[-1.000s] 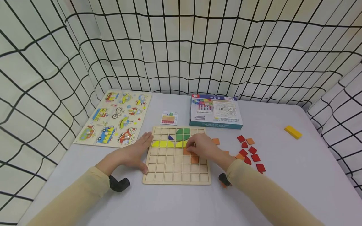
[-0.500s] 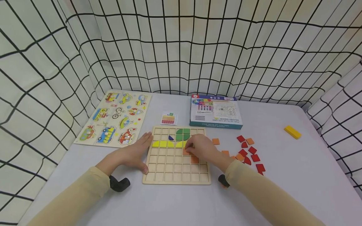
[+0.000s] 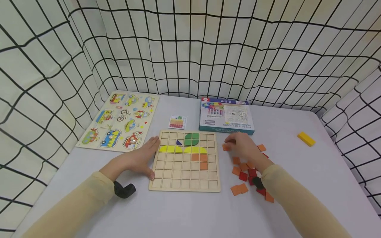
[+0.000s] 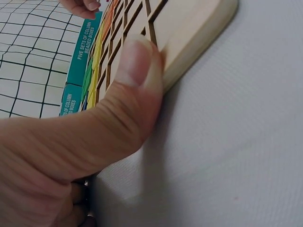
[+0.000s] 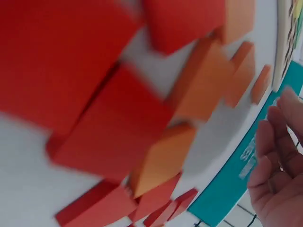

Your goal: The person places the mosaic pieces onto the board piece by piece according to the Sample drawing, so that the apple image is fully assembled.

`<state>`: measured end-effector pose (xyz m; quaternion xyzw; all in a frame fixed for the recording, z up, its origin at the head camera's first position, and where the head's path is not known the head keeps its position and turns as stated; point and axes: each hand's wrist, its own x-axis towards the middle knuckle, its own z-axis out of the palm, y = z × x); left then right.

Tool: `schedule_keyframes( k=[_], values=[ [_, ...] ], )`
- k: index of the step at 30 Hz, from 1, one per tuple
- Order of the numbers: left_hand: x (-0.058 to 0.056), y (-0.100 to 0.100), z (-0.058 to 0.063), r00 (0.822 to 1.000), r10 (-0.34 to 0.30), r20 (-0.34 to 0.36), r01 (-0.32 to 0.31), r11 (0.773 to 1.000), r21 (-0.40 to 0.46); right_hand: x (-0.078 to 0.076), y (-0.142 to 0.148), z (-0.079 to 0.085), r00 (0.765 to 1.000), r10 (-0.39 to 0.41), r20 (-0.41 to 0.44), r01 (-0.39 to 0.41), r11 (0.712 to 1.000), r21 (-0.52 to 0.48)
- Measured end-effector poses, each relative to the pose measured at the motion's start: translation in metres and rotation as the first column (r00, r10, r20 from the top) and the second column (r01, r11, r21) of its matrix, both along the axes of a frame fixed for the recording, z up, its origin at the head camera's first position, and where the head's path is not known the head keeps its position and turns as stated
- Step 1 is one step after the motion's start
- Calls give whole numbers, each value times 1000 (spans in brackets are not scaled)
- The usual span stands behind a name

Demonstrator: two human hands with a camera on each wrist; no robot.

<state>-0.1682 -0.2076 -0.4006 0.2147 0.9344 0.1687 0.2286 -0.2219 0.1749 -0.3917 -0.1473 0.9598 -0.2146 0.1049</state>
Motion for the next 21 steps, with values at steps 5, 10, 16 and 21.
schedule_keyframes(
  k=[5, 10, 16, 21],
  values=[
    [1, 1, 3, 1000, 2, 7, -2, 1000, -2, -2, 7, -5, 997, 30, 70, -33, 999, 35],
    [0, 1, 2, 1000, 2, 9, -2, 1000, -3, 2, 6, -6, 997, 7, 72, -7, 1000, 1],
    [-1, 1, 1, 1000, -5, 6, 5, 1000, -10, 10, 7, -4, 999, -38, 14, 38, 998, -50],
    [-1, 0, -1, 1000, -5, 6, 5, 1000, -13, 17, -5, 1, 998, -68, 20, 69, 991, -114]
  ],
)
